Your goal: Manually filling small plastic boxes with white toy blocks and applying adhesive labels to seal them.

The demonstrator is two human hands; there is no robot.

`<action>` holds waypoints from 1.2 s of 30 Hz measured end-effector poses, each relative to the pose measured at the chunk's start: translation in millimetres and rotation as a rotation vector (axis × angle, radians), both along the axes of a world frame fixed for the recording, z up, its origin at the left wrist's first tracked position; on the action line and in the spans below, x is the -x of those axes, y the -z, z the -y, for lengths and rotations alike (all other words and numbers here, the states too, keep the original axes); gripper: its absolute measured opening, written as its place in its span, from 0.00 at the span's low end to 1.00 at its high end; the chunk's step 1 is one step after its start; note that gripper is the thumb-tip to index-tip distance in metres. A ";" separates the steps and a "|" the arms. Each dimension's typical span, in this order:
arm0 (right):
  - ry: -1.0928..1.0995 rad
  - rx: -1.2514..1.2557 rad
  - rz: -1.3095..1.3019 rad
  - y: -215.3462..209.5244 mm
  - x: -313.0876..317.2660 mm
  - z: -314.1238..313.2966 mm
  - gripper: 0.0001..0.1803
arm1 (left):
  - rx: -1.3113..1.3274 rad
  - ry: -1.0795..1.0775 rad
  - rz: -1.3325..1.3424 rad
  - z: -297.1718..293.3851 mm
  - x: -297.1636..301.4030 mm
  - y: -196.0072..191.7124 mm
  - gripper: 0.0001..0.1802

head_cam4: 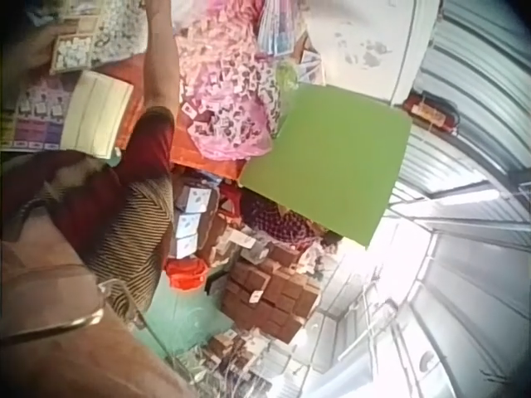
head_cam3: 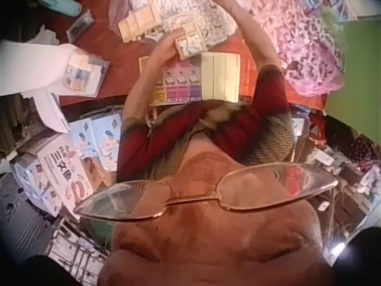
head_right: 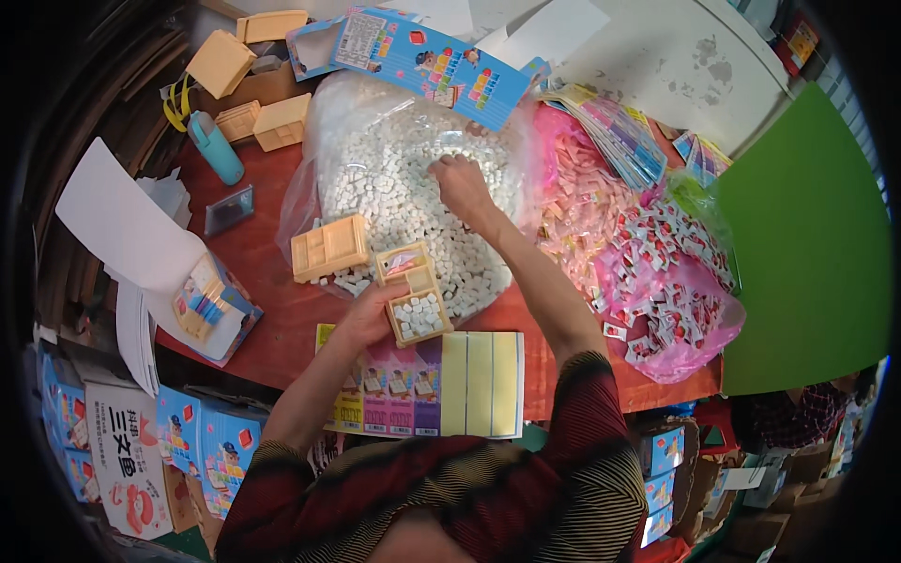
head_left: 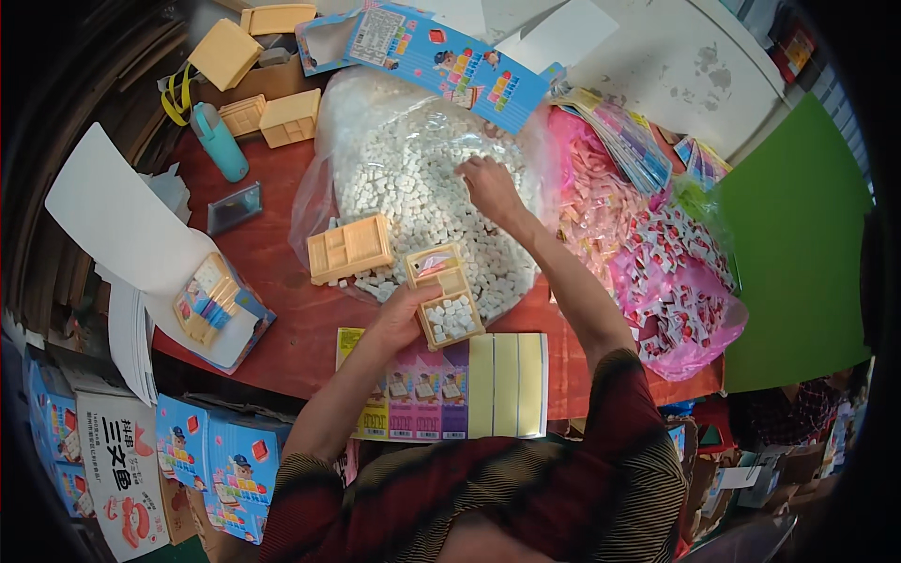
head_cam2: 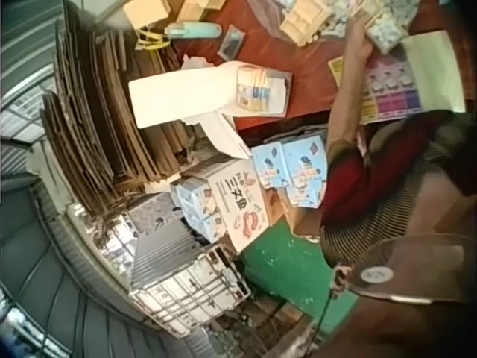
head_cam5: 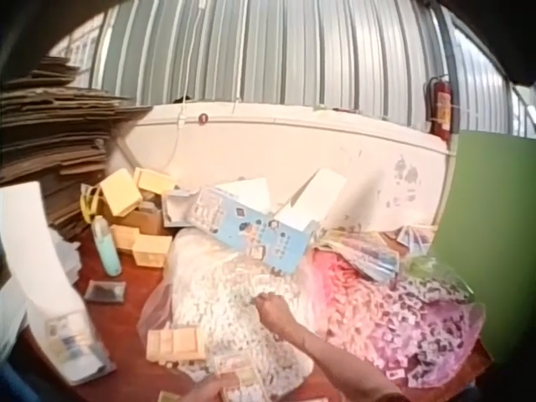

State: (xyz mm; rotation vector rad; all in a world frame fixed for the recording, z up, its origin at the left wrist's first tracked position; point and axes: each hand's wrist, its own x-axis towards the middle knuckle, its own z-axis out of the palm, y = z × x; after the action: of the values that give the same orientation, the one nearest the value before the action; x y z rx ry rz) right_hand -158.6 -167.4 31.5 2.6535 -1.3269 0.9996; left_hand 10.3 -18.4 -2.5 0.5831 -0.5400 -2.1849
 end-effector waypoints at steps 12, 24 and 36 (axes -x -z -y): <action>-0.065 0.209 -0.479 15.3 -91.2 50.8 0.08 | -0.084 -0.121 0.117 -2.1 -7.4 -10.8 0.19; -0.276 0.136 -0.420 20.7 35.8 -25.9 0.06 | -0.100 -0.119 0.073 1.2 -5.1 1.3 0.19; 0.371 -0.584 -0.096 14.8 -5.7 -19.9 0.13 | -0.090 -0.160 0.049 -13.5 -3.3 -1.2 0.19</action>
State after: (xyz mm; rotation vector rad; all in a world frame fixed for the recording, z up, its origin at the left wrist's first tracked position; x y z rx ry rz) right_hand -153.0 -147.5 16.7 2.5804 -2.2565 0.4842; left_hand 13.6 -4.9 -1.3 0.7055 -0.4072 -2.0557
